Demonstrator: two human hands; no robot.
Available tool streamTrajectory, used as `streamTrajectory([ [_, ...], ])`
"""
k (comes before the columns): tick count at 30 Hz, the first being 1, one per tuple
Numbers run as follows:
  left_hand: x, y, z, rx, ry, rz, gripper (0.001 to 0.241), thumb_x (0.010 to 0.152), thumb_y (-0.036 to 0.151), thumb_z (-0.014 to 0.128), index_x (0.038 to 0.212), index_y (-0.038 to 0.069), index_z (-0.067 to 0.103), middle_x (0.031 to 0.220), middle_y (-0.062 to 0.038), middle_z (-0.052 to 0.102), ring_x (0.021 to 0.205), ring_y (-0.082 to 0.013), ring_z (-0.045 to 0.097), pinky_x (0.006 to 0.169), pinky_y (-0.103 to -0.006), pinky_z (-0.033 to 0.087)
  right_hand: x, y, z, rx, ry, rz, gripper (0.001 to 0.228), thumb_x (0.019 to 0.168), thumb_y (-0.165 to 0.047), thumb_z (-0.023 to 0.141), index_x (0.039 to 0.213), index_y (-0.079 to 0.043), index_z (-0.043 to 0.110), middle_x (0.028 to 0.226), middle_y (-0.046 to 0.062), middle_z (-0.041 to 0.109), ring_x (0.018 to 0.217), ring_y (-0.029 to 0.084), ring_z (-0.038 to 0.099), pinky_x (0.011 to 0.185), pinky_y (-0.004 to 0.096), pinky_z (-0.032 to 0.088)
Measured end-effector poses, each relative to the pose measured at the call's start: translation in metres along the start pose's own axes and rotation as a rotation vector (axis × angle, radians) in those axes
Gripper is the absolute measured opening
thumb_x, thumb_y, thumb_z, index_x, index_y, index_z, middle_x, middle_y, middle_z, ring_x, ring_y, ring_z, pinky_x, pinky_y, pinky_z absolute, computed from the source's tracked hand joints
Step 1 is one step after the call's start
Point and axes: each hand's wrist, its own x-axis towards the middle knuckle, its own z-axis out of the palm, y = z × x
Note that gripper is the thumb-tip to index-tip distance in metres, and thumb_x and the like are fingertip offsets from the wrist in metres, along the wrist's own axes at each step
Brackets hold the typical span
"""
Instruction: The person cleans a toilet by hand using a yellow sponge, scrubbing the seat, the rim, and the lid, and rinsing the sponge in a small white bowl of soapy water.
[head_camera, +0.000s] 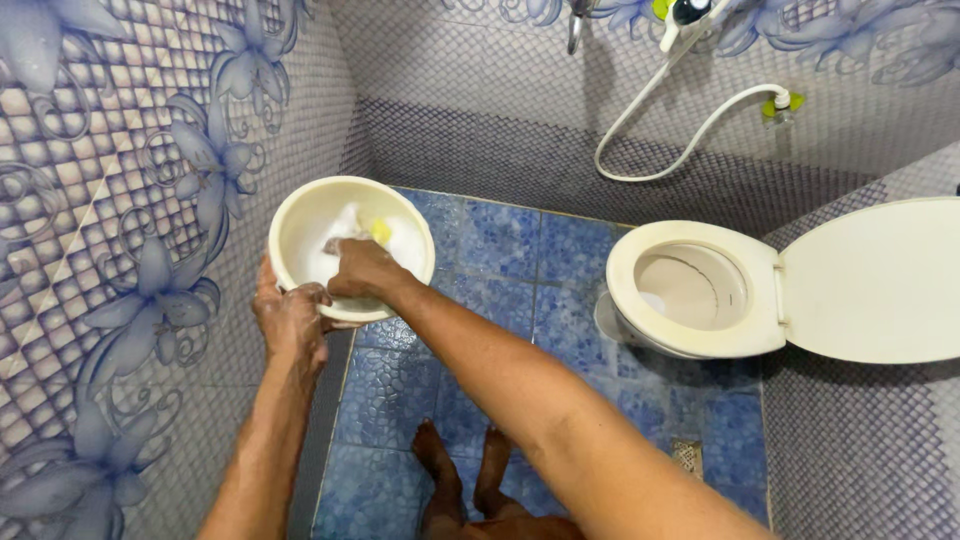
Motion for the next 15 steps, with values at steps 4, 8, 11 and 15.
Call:
streamTrajectory([
  [4,0.012,0.01,0.026,0.12,-0.058,0.006,0.089,0.074,-0.019,0.05,0.157,0.009,0.039,0.129,-0.014,0.068,0.095,-0.0223,0.075,0.066,-0.0305,0.064,0.012,0.032,-0.009,0.22,0.022,0.06,0.06,0.072,-0.021,0.075,0.132,-0.018,0.068,0.127,0.015,0.072,0.113,0.028,0.072,0.101,0.036,0.055],
  [8,0.033,0.022,0.061,0.149,-0.096,0.015,0.09,0.073,-0.02,0.049,0.157,0.01,0.038,0.127,-0.016,0.069,0.089,-0.0262,0.074,0.059,-0.0326,0.061,0.037,0.084,-0.056,0.31,0.344,-0.019,0.047,0.079,-0.013,0.064,0.125,-0.016,0.074,0.119,0.016,0.075,0.109,0.03,0.074,0.099,0.037,0.057],
  [11,0.052,0.03,0.089,0.108,-0.188,0.147,0.091,0.073,-0.021,0.049,0.158,0.007,0.037,0.13,-0.017,0.069,0.096,-0.0245,0.075,0.067,-0.0291,0.065,0.042,0.106,-0.125,0.131,0.541,0.105,0.043,0.082,-0.015,0.063,0.124,-0.007,0.068,0.104,0.022,0.076,0.092,0.033,0.078,0.088,0.041,0.063],
  [15,0.06,0.045,0.129,0.059,-0.143,-0.102,0.089,0.071,-0.019,0.042,0.153,0.014,0.036,0.129,-0.012,0.065,0.092,-0.0272,0.073,0.06,-0.0398,0.064,0.001,0.089,-0.19,0.117,0.696,0.217,0.037,0.081,-0.041,0.079,0.097,-0.007,0.08,0.088,0.017,0.078,0.081,0.03,0.077,0.077,0.042,0.06],
])
